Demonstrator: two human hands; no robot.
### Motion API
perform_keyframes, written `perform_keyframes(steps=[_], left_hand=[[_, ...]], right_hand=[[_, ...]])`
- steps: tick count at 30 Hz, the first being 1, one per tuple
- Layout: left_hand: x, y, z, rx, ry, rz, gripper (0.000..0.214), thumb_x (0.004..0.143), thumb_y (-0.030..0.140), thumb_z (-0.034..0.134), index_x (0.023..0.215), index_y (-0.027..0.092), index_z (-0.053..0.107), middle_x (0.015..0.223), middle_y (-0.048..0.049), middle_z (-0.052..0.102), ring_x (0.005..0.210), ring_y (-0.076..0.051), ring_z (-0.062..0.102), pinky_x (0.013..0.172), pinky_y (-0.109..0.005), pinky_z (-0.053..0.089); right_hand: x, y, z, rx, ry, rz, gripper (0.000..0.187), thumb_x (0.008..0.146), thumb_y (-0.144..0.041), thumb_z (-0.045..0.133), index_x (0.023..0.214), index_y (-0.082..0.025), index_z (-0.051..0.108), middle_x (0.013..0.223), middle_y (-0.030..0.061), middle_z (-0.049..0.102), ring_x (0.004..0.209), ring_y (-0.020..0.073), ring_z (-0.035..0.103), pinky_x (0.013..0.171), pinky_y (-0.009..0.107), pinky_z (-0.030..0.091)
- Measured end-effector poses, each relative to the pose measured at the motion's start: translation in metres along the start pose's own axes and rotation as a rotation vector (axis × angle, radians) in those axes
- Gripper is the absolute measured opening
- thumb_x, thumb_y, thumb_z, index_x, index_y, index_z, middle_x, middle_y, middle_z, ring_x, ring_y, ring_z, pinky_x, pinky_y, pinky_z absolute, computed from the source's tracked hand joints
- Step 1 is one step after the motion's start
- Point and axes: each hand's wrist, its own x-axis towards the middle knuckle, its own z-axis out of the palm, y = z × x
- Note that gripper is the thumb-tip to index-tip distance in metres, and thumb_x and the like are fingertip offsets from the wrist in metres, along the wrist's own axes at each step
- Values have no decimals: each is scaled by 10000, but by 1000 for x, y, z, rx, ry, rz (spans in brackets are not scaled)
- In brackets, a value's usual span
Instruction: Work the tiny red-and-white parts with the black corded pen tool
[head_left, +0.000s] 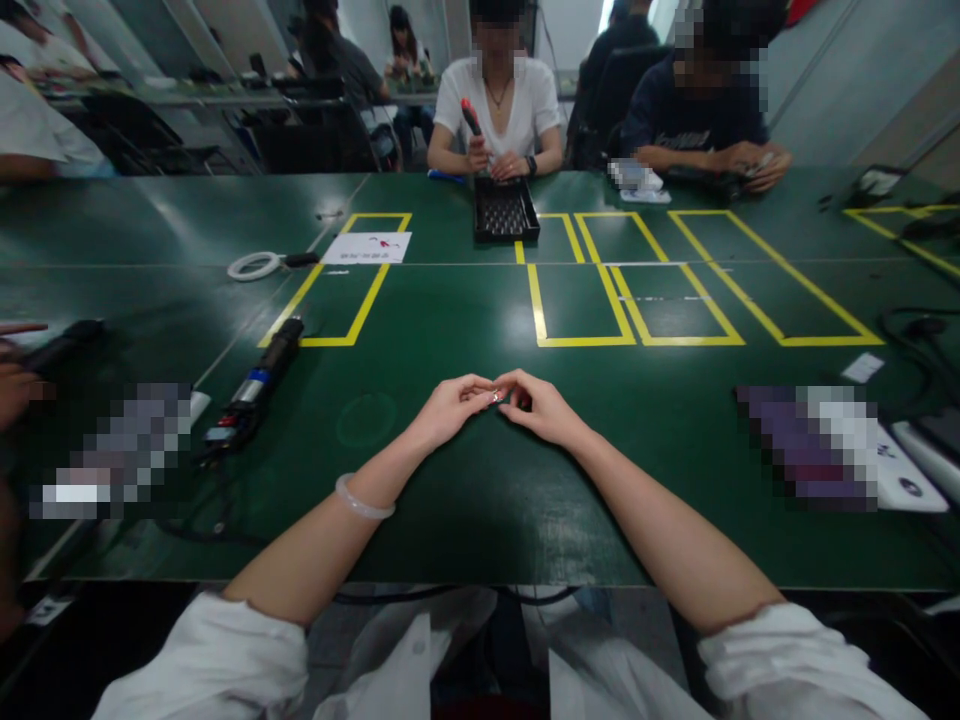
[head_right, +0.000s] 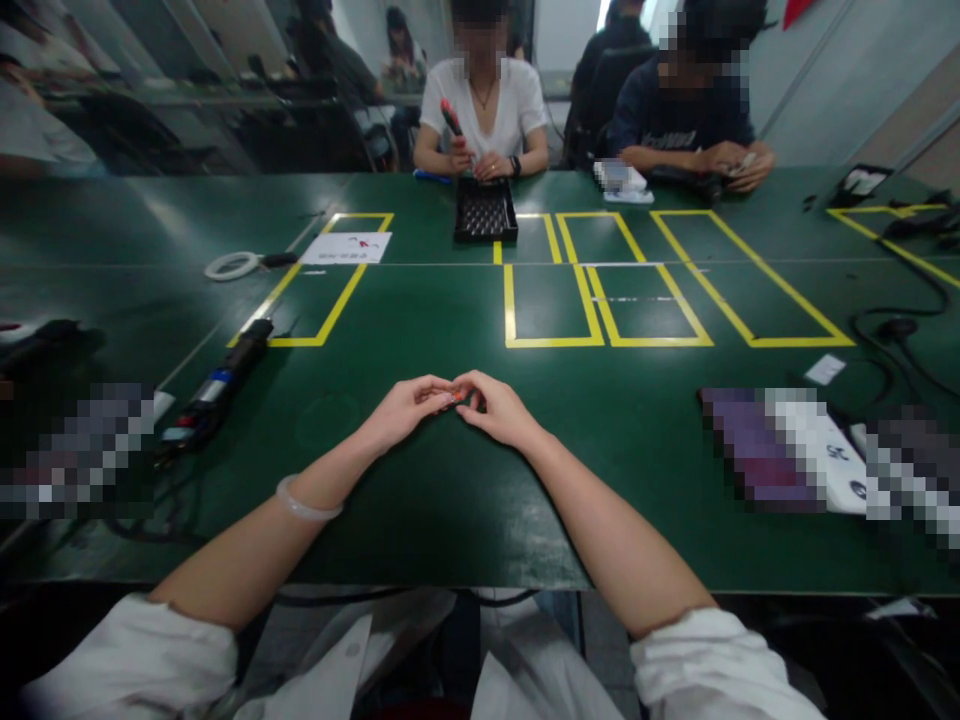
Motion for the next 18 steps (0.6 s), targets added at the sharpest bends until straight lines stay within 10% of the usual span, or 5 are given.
perform_keyframes(steps=[18], left_hand=[[-3,7,-8,-1,-82,-47,352,814,438,645,990,134,620,888,-70,682,754,-136,600,701,-281,468]], right_hand=[[-1,-3,5,38,32,61,155,887,-286,587,1016,-201,574,824,-3,638,649,103,538,613,226,429]])
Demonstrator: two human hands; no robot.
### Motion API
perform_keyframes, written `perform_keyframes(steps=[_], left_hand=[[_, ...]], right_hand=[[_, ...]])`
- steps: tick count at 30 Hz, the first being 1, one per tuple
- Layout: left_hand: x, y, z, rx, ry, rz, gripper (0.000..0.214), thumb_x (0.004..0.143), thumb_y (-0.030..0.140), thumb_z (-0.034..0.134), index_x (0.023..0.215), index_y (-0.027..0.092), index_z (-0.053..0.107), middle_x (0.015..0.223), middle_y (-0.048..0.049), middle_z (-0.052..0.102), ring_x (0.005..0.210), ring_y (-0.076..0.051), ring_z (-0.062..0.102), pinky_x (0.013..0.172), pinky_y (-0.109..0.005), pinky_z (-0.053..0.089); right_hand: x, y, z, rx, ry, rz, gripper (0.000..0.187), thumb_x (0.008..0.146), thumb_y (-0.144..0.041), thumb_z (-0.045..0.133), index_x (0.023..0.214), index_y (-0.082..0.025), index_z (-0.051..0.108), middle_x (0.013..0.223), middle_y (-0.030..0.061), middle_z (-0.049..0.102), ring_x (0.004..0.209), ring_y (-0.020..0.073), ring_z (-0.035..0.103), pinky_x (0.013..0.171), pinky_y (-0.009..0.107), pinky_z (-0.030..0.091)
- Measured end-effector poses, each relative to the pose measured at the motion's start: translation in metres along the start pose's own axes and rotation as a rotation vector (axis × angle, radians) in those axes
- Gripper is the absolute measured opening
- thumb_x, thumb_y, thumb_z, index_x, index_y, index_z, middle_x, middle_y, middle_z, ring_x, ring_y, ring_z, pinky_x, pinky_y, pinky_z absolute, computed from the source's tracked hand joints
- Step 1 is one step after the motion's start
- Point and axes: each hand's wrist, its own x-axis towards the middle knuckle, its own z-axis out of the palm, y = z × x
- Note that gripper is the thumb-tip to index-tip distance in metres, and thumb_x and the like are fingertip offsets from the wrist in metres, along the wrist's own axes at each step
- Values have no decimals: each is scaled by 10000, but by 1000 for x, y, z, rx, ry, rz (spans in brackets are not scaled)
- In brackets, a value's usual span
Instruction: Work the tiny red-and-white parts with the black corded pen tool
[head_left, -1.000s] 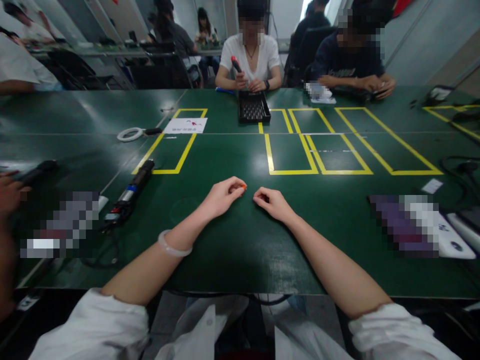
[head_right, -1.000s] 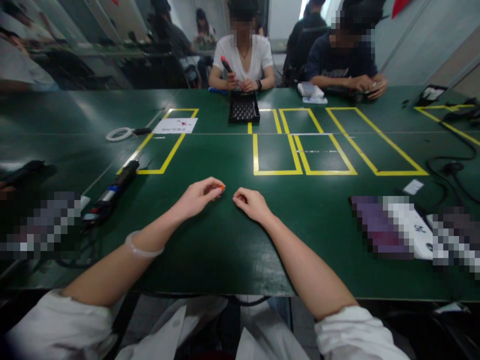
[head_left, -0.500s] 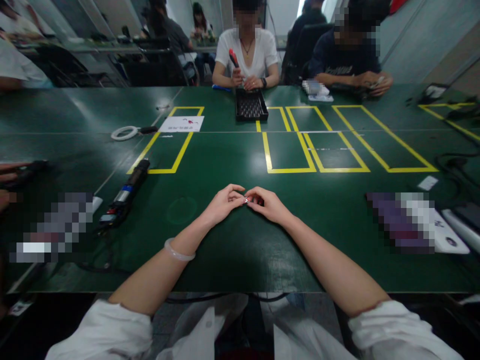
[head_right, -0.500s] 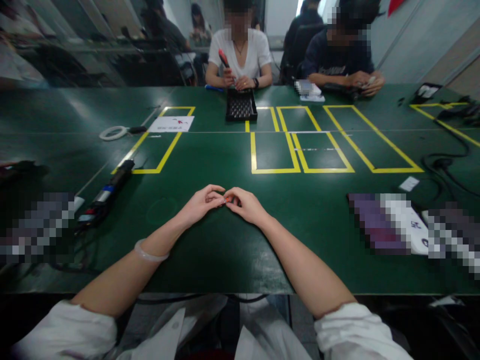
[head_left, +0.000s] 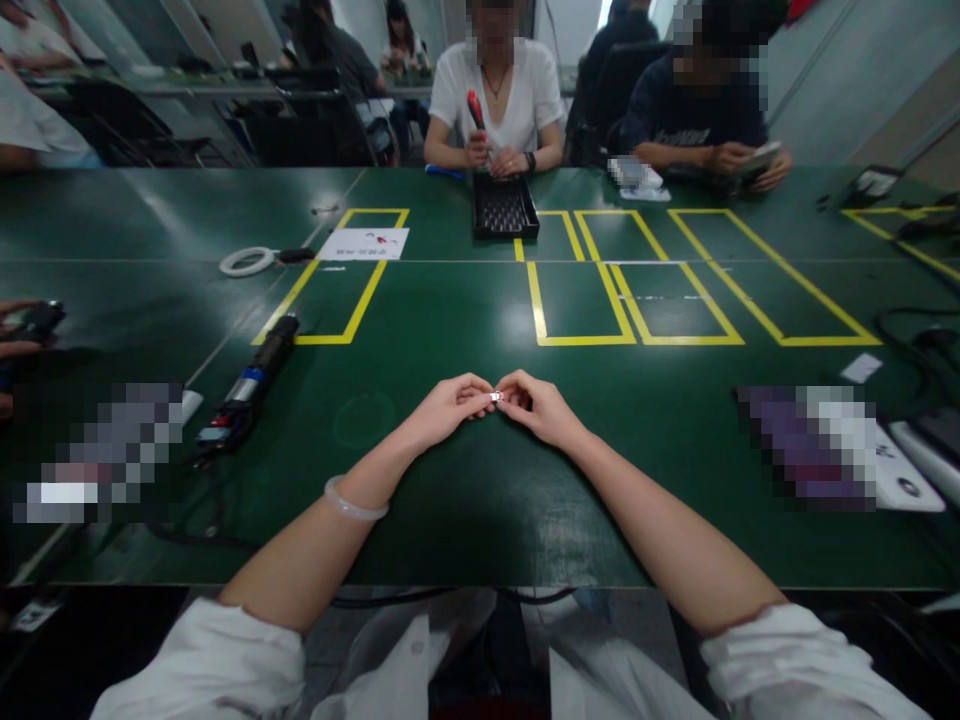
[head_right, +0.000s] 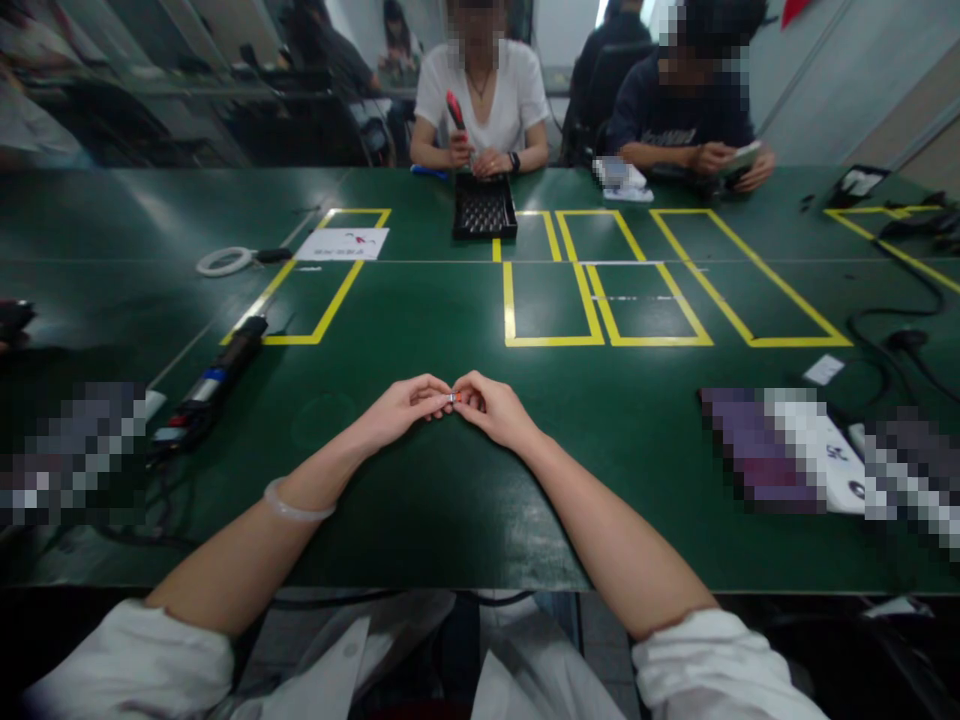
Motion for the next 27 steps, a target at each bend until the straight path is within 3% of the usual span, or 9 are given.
perform_keyframes(steps=[5,10,15,22,27], left_hand=[[-1,0,2,-27,24,23,315,783,382,684,971,143,599,831,-29,641,743,-130,593,728,-290,468],[-1,1,3,-14,27,60,308,775,366,689,977,150,606,881,-33,644,803,-140,606,784,-298,474],[0,-1,4,-19,59,21,357,771,392,696,1002,135,606,872,-38,643,768,-137,598,729,-287,464],[2,-6,4,-50,57,95,288,775,340,707,964,143,615,914,-44,656,835,-143,615,816,-304,467],[2,-6,5,-39,56,107,278,778,313,712,963,140,598,906,-38,646,803,-126,603,789,-288,463]], right_hand=[[0,3,2,108,15,57,278,863,-354,628,1077,-197,545,855,5,648,663,104,556,620,229,445],[1,2,0,136,40,101,210,894,-379,588,957,-179,591,797,2,625,666,107,548,633,235,439],[1,-1,0,124,58,51,172,860,-342,631,918,-181,608,705,-28,540,597,95,474,568,226,390],[2,1,0,137,83,35,223,811,-276,674,996,-188,585,760,-22,571,617,99,508,564,230,402],[2,2,0,44,95,-21,138,816,-215,663,937,-186,604,780,-15,573,637,100,525,590,235,413]])
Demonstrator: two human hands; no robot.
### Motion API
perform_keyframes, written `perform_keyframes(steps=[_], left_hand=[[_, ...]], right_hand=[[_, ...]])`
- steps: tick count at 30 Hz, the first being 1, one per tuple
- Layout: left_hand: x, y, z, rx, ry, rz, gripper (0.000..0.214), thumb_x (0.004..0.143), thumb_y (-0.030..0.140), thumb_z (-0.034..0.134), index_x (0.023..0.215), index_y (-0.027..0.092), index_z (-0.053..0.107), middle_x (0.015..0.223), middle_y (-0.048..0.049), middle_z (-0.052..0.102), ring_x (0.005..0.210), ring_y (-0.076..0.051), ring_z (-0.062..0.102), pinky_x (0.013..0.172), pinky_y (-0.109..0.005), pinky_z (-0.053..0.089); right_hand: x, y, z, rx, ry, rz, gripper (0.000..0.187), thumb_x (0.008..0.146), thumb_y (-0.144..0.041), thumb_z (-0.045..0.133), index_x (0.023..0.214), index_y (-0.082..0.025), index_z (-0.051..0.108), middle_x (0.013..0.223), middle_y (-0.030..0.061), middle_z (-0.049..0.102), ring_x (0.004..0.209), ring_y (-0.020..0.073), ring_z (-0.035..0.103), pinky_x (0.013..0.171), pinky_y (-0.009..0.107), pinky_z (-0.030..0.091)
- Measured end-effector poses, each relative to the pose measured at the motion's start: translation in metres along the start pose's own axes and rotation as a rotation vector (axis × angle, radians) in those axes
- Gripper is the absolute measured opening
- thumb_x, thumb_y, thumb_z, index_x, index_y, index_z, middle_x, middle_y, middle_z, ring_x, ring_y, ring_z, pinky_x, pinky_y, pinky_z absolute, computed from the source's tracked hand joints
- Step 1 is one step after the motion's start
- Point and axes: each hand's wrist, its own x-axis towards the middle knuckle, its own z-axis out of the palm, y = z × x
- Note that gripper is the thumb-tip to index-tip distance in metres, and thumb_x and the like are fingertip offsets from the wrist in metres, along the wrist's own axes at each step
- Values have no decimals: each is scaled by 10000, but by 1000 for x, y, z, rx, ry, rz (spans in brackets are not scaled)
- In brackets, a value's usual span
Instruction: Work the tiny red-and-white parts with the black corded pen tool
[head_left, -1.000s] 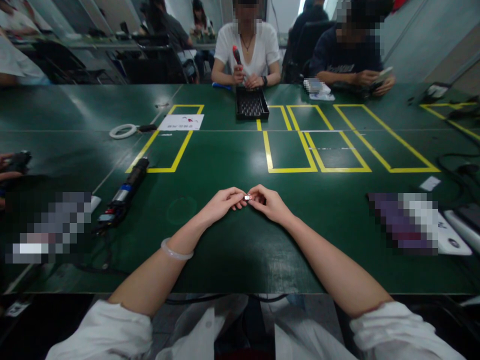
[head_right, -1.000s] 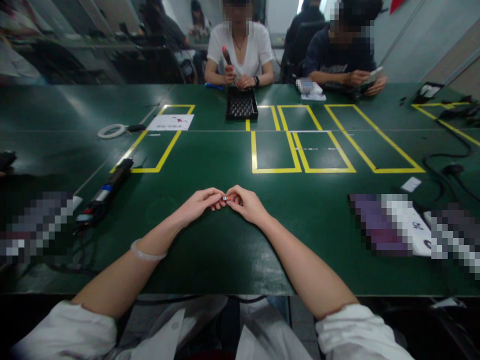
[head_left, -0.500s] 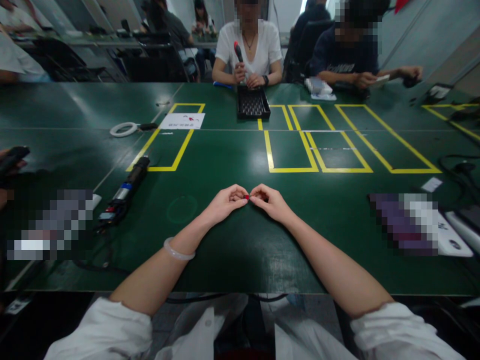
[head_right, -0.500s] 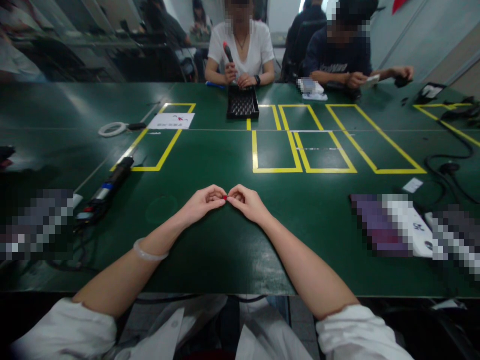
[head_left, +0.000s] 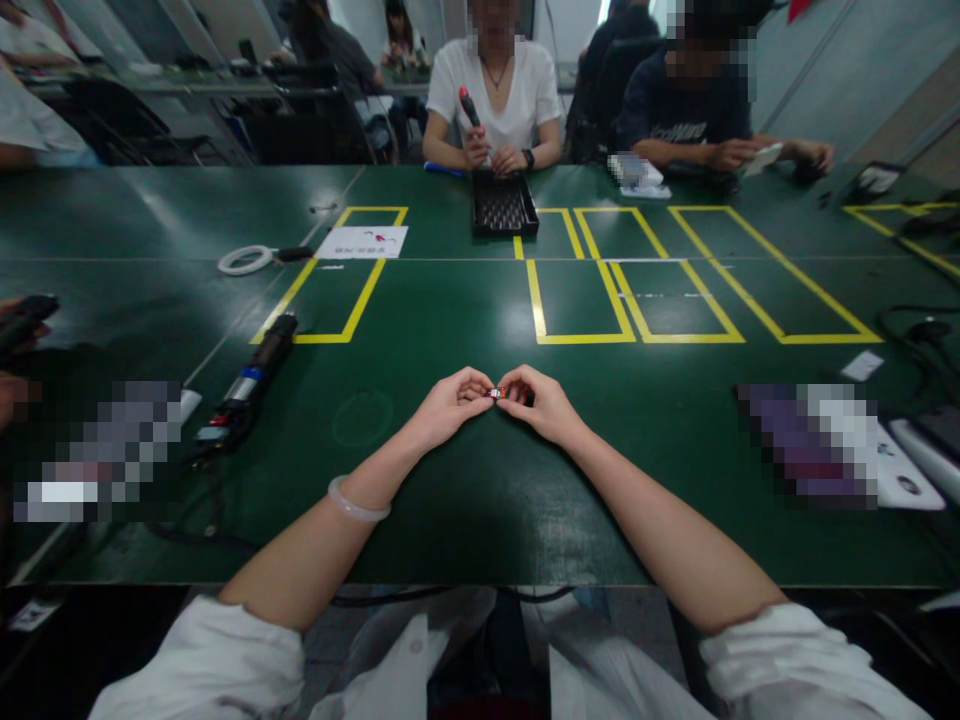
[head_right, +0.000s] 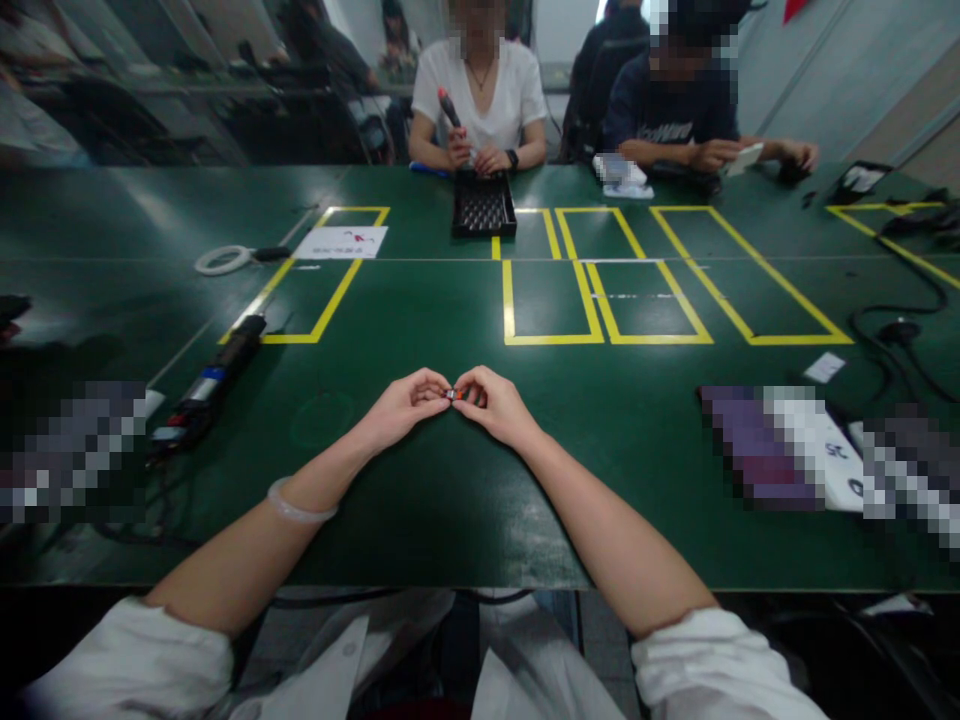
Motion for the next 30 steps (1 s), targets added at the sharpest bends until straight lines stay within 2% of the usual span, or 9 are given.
perform_keyframes(steps=[4,10,30], left_hand=[[1,-1,0,-6,12,-9,306,762,312,731,967,135,587,907,-37,641,788,-118,596,771,-280,463],[0,0,0,19,14,-11,293,772,312,716,969,135,591,881,-29,628,771,-115,587,749,-275,460],[-1,4,0,62,-3,-30,282,772,310,702,960,140,578,857,-21,618,748,-111,577,727,-266,459]], right_hand=[[0,-1,0,-83,8,-79,115,824,-178,644,927,-192,596,857,2,579,696,108,548,633,242,431],[-1,-4,-3,-189,-6,-118,122,837,-165,623,946,-204,585,878,10,554,748,127,551,672,255,442],[-2,-5,-2,-226,-32,-105,123,849,-166,613,960,-209,584,888,9,553,774,133,555,696,257,433]])
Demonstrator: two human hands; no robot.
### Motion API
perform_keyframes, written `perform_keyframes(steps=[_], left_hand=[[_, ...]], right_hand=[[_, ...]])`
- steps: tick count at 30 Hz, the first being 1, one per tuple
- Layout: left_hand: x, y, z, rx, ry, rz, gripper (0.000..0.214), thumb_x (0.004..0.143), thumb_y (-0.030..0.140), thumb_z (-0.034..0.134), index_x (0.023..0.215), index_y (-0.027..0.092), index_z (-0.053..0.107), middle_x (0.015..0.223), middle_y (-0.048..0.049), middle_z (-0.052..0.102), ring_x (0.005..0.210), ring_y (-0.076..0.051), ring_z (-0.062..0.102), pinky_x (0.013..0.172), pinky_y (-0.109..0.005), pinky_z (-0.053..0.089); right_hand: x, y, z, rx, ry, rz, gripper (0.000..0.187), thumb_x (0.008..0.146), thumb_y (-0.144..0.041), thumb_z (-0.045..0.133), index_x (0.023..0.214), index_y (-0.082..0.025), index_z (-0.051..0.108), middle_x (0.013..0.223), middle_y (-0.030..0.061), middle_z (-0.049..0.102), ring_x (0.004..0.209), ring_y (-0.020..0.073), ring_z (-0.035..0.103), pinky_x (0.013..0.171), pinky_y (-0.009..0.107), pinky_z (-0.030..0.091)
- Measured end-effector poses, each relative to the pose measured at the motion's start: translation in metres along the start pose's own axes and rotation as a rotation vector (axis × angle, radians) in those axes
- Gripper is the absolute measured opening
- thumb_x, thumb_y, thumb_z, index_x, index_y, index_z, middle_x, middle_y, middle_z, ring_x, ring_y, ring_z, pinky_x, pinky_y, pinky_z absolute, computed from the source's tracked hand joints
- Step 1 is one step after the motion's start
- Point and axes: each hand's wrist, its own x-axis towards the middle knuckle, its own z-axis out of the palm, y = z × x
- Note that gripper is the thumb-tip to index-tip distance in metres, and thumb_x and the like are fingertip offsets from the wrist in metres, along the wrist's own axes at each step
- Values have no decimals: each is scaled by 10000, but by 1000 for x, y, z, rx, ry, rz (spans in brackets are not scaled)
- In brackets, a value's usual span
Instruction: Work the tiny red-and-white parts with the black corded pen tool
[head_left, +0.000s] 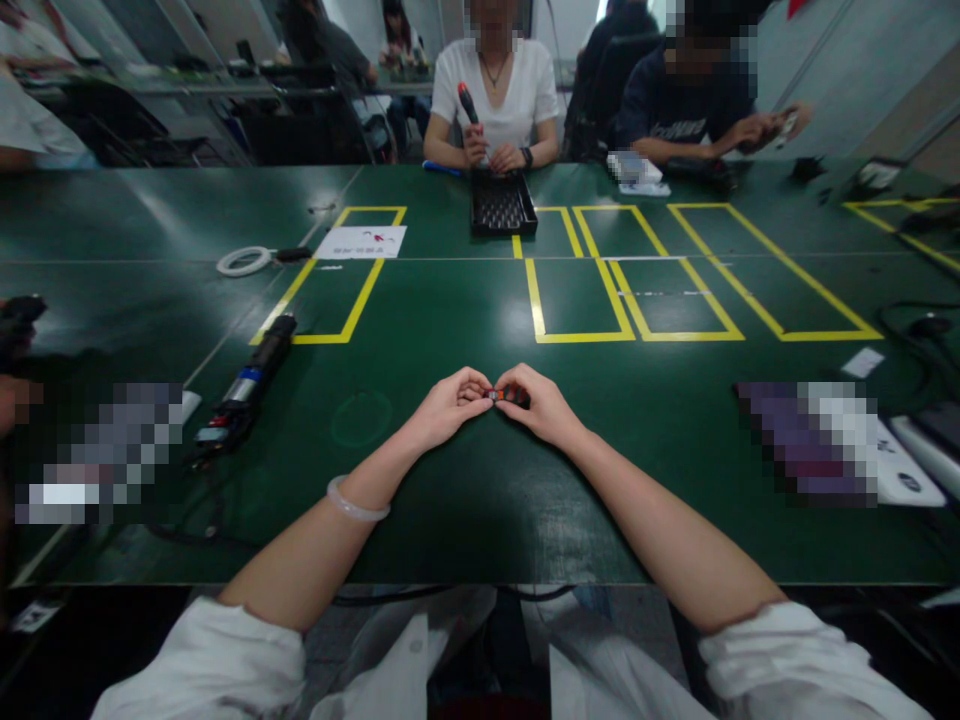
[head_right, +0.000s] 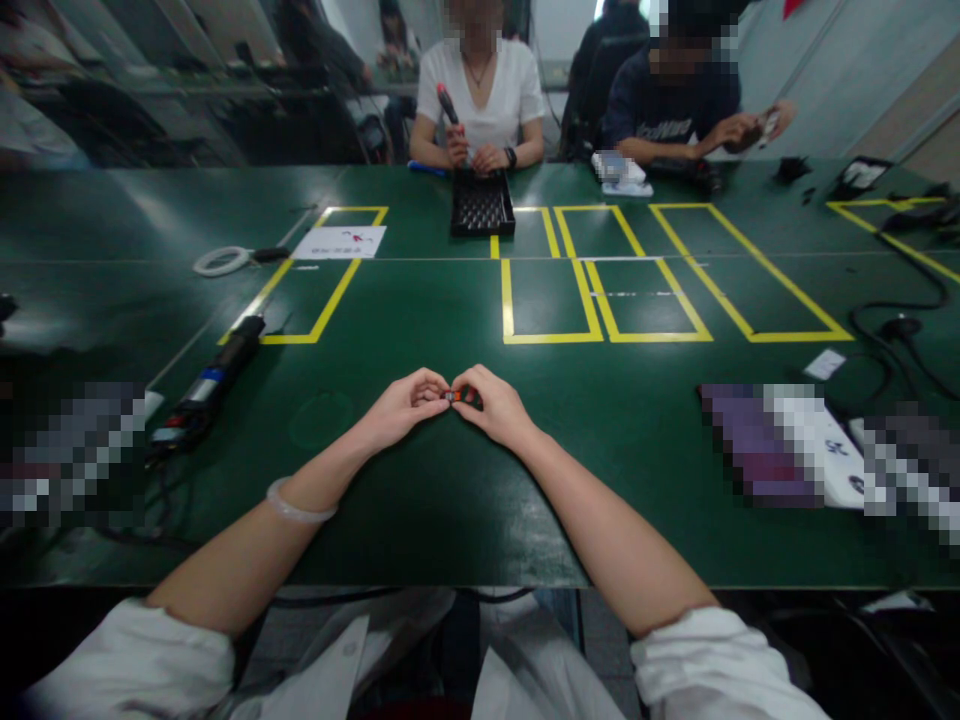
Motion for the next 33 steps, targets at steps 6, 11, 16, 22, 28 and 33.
perform_keyframes(steps=[6,11,16,22,28,33], left_hand=[[0,-2,0,2,-6,5,286,778,320,698,966,140,578,862,-20,616,762,-112,578,739,-268,461],[0,-1,-1,11,3,6,289,781,334,699,962,142,581,849,-20,618,746,-114,576,720,-266,457],[0,-1,0,6,12,1,290,775,325,707,954,137,578,853,-25,622,738,-109,571,711,-262,453],[0,1,1,-23,8,10,316,750,306,727,974,140,580,886,-32,620,764,-113,573,738,-269,461],[-2,2,1,-31,-20,35,371,782,296,702,1096,148,569,932,-48,632,801,-123,591,762,-273,472],[-3,1,2,24,-3,61,348,799,320,689,1084,157,575,924,-45,628,798,-127,591,750,-274,478]], right_hand=[[0,0,0,4,-4,3,127,849,-167,614,967,-206,587,885,7,546,762,129,553,694,256,434],[1,-2,-1,2,-5,14,118,849,-170,613,955,-212,581,885,8,549,761,132,552,686,257,435],[1,0,-1,3,-8,12,114,851,-174,613,956,-209,586,884,6,543,756,126,550,679,248,431],[1,5,1,13,6,24,133,830,-154,611,954,-196,587,859,0,565,717,117,548,666,243,423],[1,5,1,80,-11,82,129,820,-163,598,943,-197,581,784,-21,604,650,105,539,634,230,418],[1,7,3,103,-2,66,143,811,-148,589,946,-196,584,812,-13,612,652,101,535,626,224,420]])
